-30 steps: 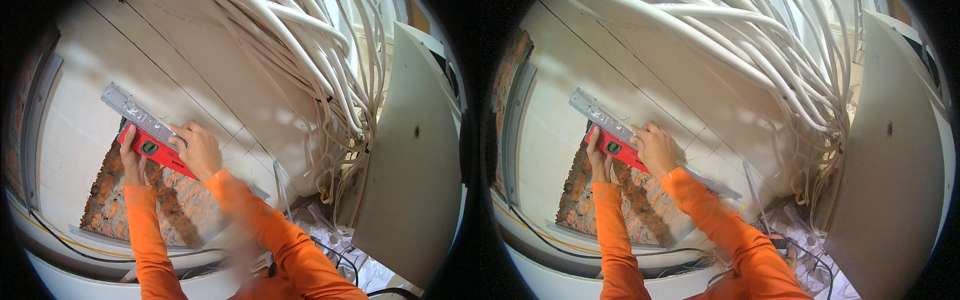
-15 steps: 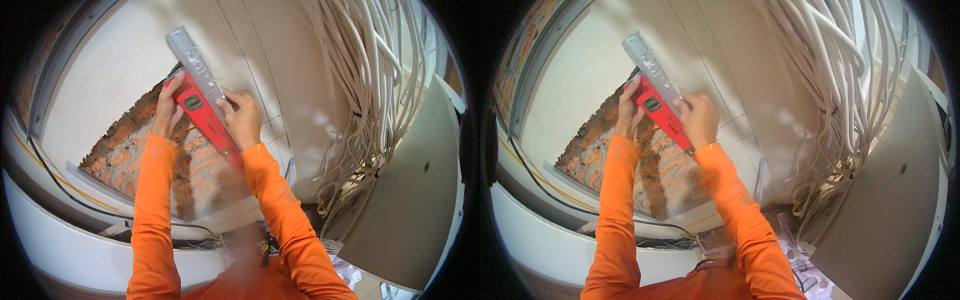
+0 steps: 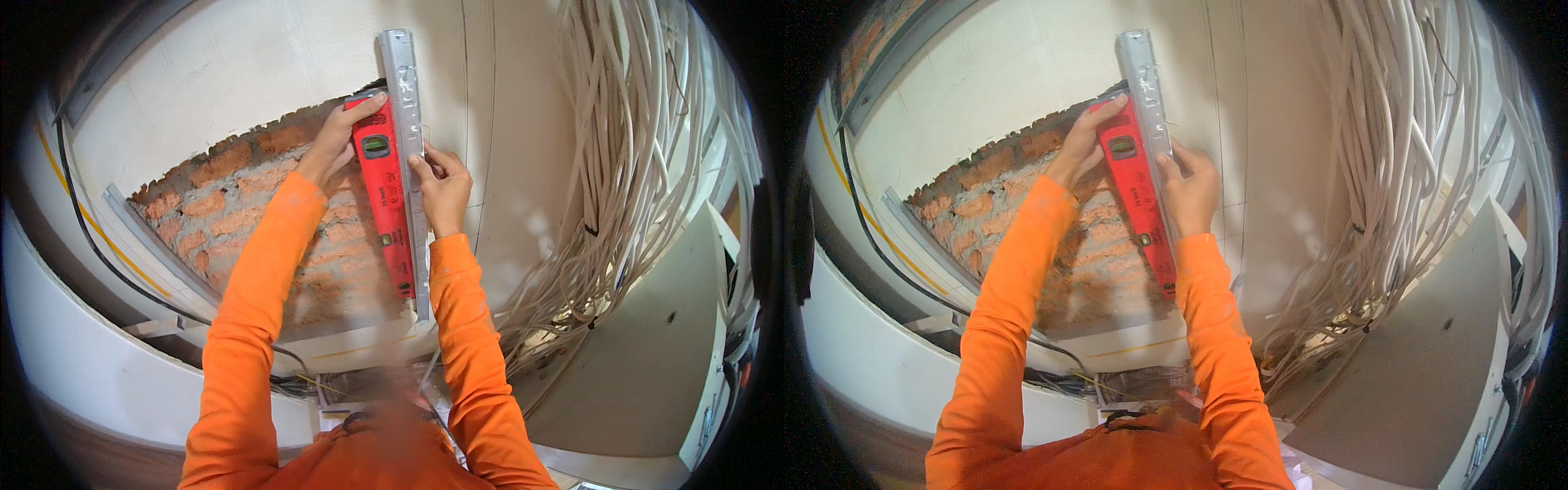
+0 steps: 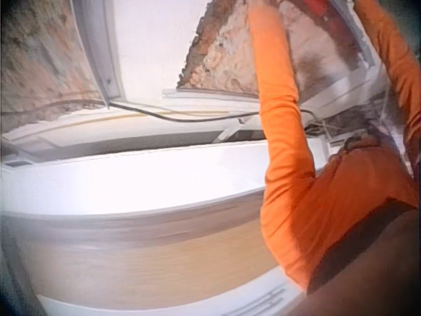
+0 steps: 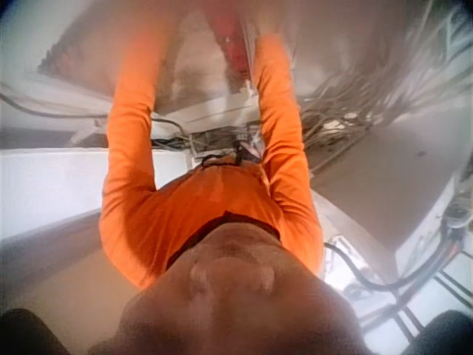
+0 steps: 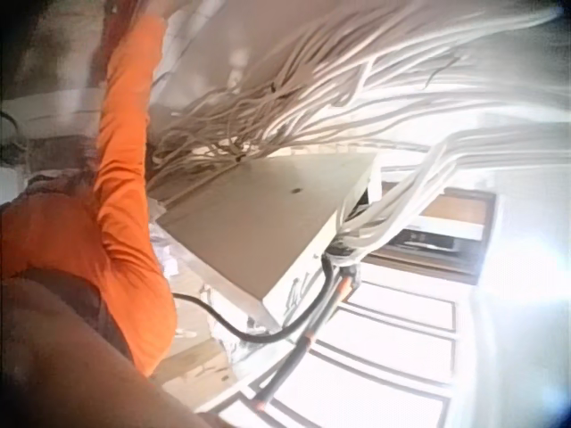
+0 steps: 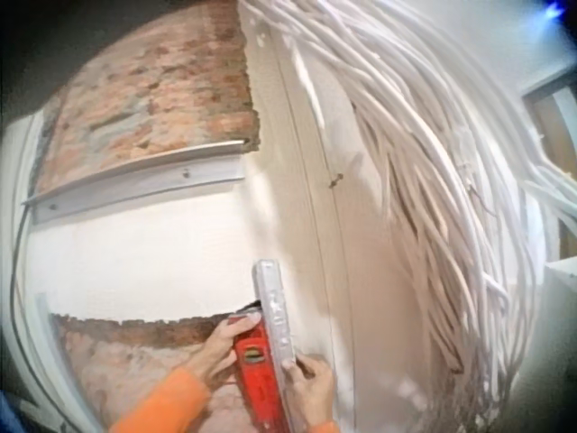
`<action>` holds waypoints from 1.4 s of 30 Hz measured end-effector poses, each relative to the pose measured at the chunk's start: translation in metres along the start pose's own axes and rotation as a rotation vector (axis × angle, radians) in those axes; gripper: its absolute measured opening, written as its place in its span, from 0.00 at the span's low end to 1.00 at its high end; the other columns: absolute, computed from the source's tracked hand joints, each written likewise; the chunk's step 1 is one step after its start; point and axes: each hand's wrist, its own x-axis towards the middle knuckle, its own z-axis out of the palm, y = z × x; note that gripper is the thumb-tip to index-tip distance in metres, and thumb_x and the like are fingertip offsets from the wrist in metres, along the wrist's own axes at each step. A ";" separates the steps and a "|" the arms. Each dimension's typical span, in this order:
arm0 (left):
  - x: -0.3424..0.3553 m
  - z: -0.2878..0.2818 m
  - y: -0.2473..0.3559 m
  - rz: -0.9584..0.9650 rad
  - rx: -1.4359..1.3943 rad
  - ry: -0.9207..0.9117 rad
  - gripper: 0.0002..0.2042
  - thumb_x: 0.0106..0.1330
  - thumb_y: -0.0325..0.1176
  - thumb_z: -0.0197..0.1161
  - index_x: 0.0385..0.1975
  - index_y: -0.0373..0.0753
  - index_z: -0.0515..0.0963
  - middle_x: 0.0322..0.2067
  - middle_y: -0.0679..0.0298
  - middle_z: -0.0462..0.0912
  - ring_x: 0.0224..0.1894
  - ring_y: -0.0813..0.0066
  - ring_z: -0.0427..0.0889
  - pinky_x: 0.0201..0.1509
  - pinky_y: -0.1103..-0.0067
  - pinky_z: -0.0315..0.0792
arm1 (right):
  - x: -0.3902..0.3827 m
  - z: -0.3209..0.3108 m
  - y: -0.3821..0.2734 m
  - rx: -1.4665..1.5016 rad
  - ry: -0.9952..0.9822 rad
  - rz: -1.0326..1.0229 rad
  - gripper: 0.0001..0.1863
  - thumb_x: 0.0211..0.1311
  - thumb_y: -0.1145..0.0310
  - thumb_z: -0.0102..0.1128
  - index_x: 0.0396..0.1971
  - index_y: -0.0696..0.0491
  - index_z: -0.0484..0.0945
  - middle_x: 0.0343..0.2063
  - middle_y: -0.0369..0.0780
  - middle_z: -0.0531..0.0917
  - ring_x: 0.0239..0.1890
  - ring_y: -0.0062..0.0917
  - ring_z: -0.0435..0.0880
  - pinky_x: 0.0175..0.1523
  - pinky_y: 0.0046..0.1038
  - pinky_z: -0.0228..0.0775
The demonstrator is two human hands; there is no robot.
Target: The person positions a metal level against a wall trim piece to check alignment, then uses a hammer to tap the trim into place. They measure the wall opening with a tape measure and continue adjusting the trim.
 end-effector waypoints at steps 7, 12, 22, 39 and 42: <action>-0.004 0.014 0.014 -0.071 0.061 0.005 0.18 0.65 0.42 0.71 0.45 0.34 0.80 0.41 0.61 0.85 0.42 0.75 0.85 0.49 0.76 0.80 | 0.005 0.001 0.011 0.097 -0.007 -0.018 0.20 0.57 0.69 0.73 0.50 0.57 0.86 0.38 0.43 0.86 0.41 0.27 0.85 0.50 0.28 0.75; 0.000 0.010 0.011 -0.055 0.042 -0.031 0.18 0.65 0.43 0.71 0.45 0.35 0.81 0.39 0.62 0.85 0.41 0.76 0.85 0.48 0.76 0.80 | 0.005 0.003 0.019 0.093 -0.002 -0.028 0.19 0.57 0.69 0.73 0.50 0.57 0.86 0.39 0.43 0.87 0.41 0.27 0.85 0.51 0.28 0.75; 0.000 0.009 0.010 -0.060 -0.020 -0.036 0.16 0.66 0.40 0.70 0.45 0.35 0.81 0.40 0.62 0.85 0.41 0.76 0.85 0.49 0.76 0.79 | 0.005 0.005 0.023 0.132 -0.003 -0.021 0.19 0.58 0.67 0.73 0.50 0.55 0.86 0.39 0.42 0.87 0.42 0.27 0.86 0.51 0.29 0.76; 0.000 0.011 0.011 -0.072 0.048 -0.015 0.18 0.66 0.43 0.71 0.45 0.34 0.81 0.39 0.61 0.85 0.42 0.74 0.85 0.51 0.76 0.79 | 0.006 0.001 0.018 0.011 0.005 -0.024 0.20 0.56 0.63 0.73 0.49 0.51 0.87 0.36 0.45 0.86 0.40 0.35 0.86 0.48 0.32 0.74; 0.001 0.009 0.012 -0.067 0.053 -0.023 0.18 0.66 0.43 0.71 0.45 0.34 0.81 0.39 0.62 0.85 0.42 0.75 0.84 0.51 0.76 0.79 | 0.005 0.002 0.018 0.027 0.015 -0.034 0.20 0.56 0.63 0.73 0.49 0.51 0.87 0.36 0.45 0.86 0.38 0.35 0.85 0.47 0.33 0.74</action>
